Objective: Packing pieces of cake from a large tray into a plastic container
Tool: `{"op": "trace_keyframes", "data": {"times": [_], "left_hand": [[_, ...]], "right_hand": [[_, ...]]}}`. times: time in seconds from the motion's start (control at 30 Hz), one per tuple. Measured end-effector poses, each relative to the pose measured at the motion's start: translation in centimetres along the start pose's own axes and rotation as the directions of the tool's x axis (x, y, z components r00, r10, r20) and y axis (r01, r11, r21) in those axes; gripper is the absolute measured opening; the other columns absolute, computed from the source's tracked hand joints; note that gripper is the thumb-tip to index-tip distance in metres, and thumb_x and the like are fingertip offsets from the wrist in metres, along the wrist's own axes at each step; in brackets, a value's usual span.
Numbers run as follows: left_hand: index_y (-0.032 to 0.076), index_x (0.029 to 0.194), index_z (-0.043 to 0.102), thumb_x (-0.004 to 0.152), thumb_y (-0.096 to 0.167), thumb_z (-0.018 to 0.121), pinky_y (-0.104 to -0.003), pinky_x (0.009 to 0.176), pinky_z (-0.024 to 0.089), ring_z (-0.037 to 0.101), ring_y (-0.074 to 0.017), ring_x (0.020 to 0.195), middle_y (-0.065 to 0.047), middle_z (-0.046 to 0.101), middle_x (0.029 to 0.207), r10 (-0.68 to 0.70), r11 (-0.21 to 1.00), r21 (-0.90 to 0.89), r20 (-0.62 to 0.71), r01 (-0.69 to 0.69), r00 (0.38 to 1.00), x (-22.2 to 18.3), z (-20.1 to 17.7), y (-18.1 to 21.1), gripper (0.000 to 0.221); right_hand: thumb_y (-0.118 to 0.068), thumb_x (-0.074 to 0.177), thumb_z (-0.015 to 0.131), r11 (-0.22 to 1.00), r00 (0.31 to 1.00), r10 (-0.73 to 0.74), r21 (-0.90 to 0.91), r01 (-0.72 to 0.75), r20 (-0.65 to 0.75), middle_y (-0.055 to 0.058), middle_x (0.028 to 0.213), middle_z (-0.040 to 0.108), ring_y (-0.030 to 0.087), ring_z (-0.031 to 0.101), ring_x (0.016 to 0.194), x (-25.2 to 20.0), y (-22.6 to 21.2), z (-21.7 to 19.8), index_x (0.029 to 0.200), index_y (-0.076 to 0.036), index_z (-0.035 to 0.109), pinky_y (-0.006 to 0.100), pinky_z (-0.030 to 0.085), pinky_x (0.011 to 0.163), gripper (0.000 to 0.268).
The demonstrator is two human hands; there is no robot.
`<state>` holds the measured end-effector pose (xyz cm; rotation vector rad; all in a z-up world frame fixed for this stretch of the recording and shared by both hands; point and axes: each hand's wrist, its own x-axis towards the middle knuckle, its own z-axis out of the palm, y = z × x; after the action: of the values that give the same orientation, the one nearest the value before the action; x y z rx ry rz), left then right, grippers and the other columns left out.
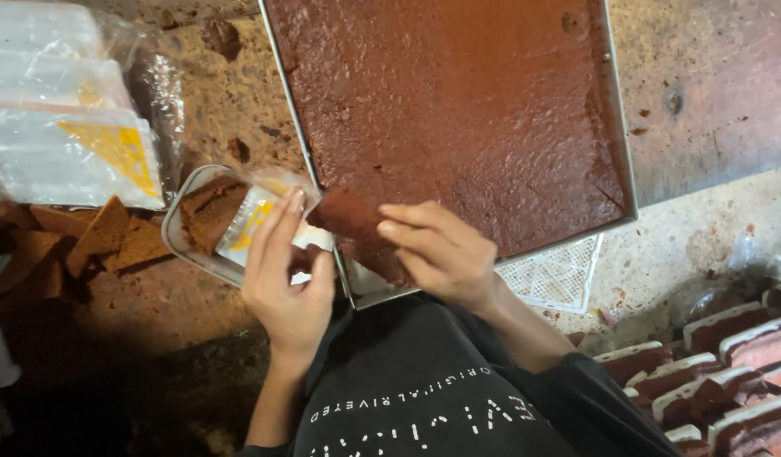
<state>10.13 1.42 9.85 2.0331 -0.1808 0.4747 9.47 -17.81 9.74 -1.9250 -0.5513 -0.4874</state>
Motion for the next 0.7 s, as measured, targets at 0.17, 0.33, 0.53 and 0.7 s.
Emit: {"op": "trace_keyframes", "data": {"times": [0.17,0.33,0.53,0.7], "left_hand": [[-0.002,0.13,0.068,0.079,-0.02,0.068,-0.046,0.106,0.054,0.068,-0.0405,0.123,-0.022,0.067,0.135,0.1,0.995,0.008,0.057,-0.1,0.993,-0.4,1.2,0.0,0.054],[0.001,0.127,0.07,0.075,-0.016,0.067,-0.044,0.101,0.056,0.069,-0.0379,0.119,-0.022,0.069,0.132,0.209,0.978,-0.065,0.173,-0.201,0.962,-3.2,2.1,0.7,0.055],[0.0,0.133,0.063,0.082,-0.01,0.062,-0.036,0.115,0.052,0.068,-0.03,0.129,-0.02,0.063,0.141,0.208,0.937,-0.348,0.452,-0.043,0.867,-2.9,-0.3,1.0,0.053],[0.005,0.12,0.069,0.101,0.019,0.062,-0.036,0.087,0.049,0.063,-0.0248,0.089,-0.008,0.071,0.107,-0.142,0.962,0.269,0.314,0.056,0.939,-1.1,-1.5,-2.8,0.024]], "right_hand": [[0.004,0.084,0.077,0.996,0.992,0.084,-0.037,-0.081,0.09,0.019,0.108,0.075,0.036,0.076,0.091,-0.5,-0.6,1.6,0.104,-0.001,0.078,0.042,0.064,0.08,0.02],[0.002,0.068,0.086,0.926,0.929,0.368,-0.098,-0.364,0.026,0.018,0.105,0.075,0.038,0.074,0.1,0.3,-0.2,1.0,0.104,-0.003,0.076,0.047,0.06,0.089,0.038],[-0.012,0.089,0.066,0.876,0.696,0.457,-0.142,-0.462,0.554,0.005,0.128,0.075,0.017,0.076,0.106,7.7,0.1,-1.8,0.137,-0.016,0.058,0.026,0.055,0.088,0.048],[0.002,0.104,0.078,0.915,0.99,0.131,-0.378,-0.141,-0.051,0.014,0.138,0.06,0.029,0.063,0.126,14.2,7.4,-4.5,0.15,-0.014,0.037,0.043,0.056,0.113,0.064]]}}
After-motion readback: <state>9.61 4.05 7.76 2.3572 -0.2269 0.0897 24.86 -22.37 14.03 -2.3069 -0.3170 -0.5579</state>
